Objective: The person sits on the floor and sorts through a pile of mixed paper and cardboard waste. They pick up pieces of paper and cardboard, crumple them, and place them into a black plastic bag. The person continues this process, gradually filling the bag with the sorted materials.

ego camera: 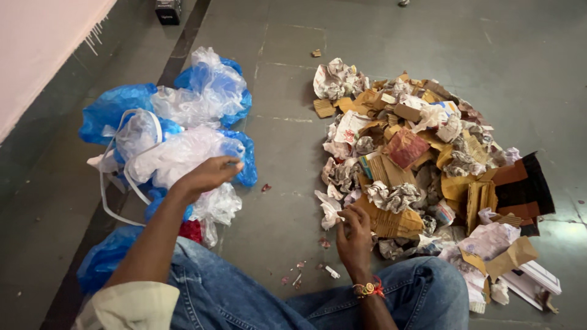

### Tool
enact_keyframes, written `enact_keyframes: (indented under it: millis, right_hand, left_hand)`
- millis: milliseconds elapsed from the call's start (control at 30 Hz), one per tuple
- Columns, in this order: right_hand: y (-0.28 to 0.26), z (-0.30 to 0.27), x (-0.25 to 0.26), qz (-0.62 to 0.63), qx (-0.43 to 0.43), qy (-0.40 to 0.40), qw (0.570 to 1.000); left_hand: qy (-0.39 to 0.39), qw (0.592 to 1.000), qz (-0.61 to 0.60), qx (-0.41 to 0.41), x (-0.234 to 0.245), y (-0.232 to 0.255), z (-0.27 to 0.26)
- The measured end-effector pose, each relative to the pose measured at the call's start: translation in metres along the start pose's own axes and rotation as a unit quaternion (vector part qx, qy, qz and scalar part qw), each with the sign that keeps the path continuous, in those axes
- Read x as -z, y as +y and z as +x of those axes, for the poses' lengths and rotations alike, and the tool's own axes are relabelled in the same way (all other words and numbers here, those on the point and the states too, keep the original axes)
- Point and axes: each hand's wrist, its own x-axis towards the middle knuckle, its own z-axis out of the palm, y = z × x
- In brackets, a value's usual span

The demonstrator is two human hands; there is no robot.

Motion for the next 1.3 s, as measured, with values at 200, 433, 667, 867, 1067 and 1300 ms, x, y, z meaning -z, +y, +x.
enact_keyframes:
  millis: [200,433,667,867,1067,1300]
  right_hand:
    - [-0.001,-0.001,-0.003,-0.013,-0.05,-0.031,0.998]
    - [-0.001,-0.002,-0.002,-0.014,-0.042,-0.032,0.999]
    - [0.001,-0.002,-0.005,-0.017,-0.035,-0.022,0.999]
    - [0.007,-0.007,-0.005,-0.027,-0.016,-0.026,0.999]
    - [0.003,-0.004,-0.005,-0.014,-0.03,-0.027,0.999]
    - [0.003,-0.003,-0.005,-0.03,-0.031,-0.034,0.998]
  left_hand:
    - [-0.049,0.946,-0.308,-0.093,-0.008,0.031,-0.011]
    - [0.158,0.916,-0.368,0.009,-0.004,-0.018,0.032]
    - [0.199,0.904,-0.374,0.057,-0.003,-0.042,0.061]
    - [0.144,0.928,-0.343,-0.008,-0.011,-0.022,0.035]
    - [0.154,0.936,-0.318,-0.016,-0.015,-0.001,0.021]
    - [0.179,0.938,-0.294,-0.041,-0.018,0.006,0.012]
